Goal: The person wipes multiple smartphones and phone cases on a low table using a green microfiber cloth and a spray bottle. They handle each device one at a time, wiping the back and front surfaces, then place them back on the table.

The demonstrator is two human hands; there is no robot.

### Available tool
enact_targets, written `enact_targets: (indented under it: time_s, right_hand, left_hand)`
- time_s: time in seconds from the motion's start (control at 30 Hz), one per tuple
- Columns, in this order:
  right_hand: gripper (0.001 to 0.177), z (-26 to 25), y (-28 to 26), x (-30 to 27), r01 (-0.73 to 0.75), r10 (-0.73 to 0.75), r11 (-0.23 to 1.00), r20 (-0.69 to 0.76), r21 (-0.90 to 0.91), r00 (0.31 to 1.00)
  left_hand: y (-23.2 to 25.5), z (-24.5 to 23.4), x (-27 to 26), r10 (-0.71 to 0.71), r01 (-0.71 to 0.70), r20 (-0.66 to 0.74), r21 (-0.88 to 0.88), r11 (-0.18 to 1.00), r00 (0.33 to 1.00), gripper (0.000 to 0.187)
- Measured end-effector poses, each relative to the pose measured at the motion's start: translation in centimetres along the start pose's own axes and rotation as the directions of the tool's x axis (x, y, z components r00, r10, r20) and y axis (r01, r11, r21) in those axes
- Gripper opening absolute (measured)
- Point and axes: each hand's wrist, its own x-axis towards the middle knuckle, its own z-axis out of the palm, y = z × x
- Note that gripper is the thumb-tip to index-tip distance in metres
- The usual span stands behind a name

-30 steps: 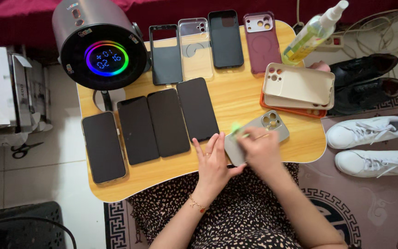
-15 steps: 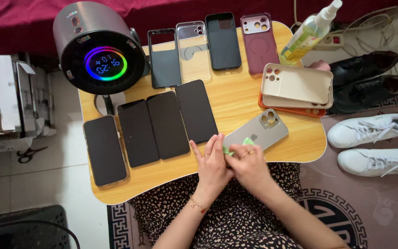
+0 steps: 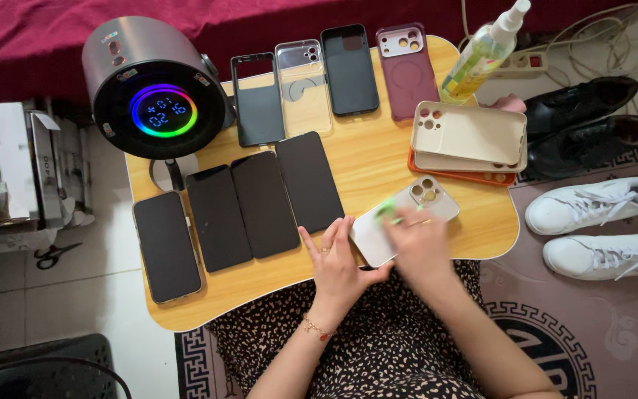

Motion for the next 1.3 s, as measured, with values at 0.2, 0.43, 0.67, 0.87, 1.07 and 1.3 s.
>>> enact_targets:
  time_s: [0.2, 0.43, 0.67, 0.87, 1.07, 1.3]
  right_hand:
    - [0.034, -0.4, -2.8, -1.7, 0.225, -0.232, 0.964, 0.031, 0.142, 0.972]
    - [0.029, -2.6, 4.0, -1.1, -0.030, 0.030, 0.996, 0.001, 0.084, 1.000]
    - [0.029, -2.0, 1.3, -1.7, 0.038, -0.025, 0.987, -0.082, 0.156, 0.996]
    - [0.033, -2.2, -1.1, -3.6, 0.163, -0.148, 0.971, -0.094, 0.177, 0.984]
    - [0.042, -3.0, 7.0, -3.7, -0.164, 0.146, 0.972, -0.111, -0.166, 0.983]
    - [0.045, -2.4, 8.1, -5.0, -0.247, 0.240, 0.969, -0.257, 0.008, 0.936]
  left_hand:
    - [-0.2, 0.8, -0.2, 0.064, -0.058, -0.022, 0.207, 0.977, 0.998, 0.094]
    - [0.2, 0.2, 0.1, 0.047, -0.046, -0.009, 0.084, 0.995, 0.999, 0.109]
    - [0.2, 0.4, 0.2, 0.095, -0.090, -0.026, 0.157, 0.983, 0.995, 0.108]
    - [-0.1, 0.6, -0.2, 0.141, -0.136, -0.007, 0.221, 0.966, 0.990, 0.108]
    - [0.1, 0.4, 0.0, 0.125, -0.119, -0.030, 0.147, 0.982, 0.992, 0.108]
    - [0.5, -0.1, 0.6, 0.043, -0.041, -0.073, 0.026, 0.999, 0.996, 0.099]
